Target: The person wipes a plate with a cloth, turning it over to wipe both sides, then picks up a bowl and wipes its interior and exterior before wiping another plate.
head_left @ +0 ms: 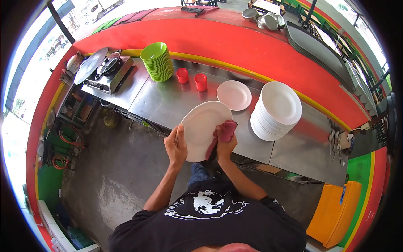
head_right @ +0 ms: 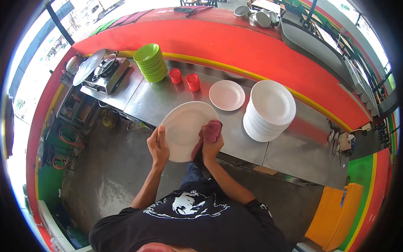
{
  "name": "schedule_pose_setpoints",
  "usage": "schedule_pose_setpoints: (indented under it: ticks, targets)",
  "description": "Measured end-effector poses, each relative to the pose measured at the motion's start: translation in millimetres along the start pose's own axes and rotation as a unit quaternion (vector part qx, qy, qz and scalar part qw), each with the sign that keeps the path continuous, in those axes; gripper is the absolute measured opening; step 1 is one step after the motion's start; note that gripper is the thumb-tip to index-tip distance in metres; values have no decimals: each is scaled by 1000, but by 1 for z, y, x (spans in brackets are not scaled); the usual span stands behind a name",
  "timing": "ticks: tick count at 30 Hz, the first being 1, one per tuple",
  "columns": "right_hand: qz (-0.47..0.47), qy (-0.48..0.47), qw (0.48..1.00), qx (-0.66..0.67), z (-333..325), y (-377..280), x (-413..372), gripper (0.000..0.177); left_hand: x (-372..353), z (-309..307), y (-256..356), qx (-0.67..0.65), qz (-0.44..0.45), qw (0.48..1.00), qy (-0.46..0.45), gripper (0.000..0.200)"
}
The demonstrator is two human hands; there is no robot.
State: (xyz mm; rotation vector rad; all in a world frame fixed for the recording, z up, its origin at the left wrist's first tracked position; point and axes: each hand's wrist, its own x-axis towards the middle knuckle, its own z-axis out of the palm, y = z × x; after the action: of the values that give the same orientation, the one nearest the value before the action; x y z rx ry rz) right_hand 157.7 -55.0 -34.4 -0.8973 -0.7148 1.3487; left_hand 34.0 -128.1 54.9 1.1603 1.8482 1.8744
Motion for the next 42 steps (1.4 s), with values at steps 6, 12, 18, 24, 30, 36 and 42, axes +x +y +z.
schedule_pose_setpoints:
  ticks: [6, 12, 18, 24, 30, 36, 42]
  targets:
    - [29, 34, 999, 11, -9, 6, -8, 19, -48, 26, -38, -35, 5, 990, 139, 40]
    - [-74, -173, 976, -110, -51, -28, 45, 31, -6, -5, -28, -90, -114, 977, -157, 34]
    - [-268, -423, 785, -365, -31, -88, 43, 52, 10, -16, 18, 47, -176, 902, -391, 32]
    - [-294, -482, 693, -449, -21, -107, 29, 62, 1, -14, 17, 80, -34, 908, -410, 28]
    - [-175, -145, 964, -137, -29, -47, 31, 43, 9, -12, 26, -37, -58, 988, -138, 35]
    - [-11, 60, 997, 39, 1, -28, -19, 24, -38, 40, -10, -140, -20, 981, 135, 40]
    - [16, 54, 998, 40, -20, -29, -12, 25, -48, 55, -28, -153, -35, 987, 43, 39]
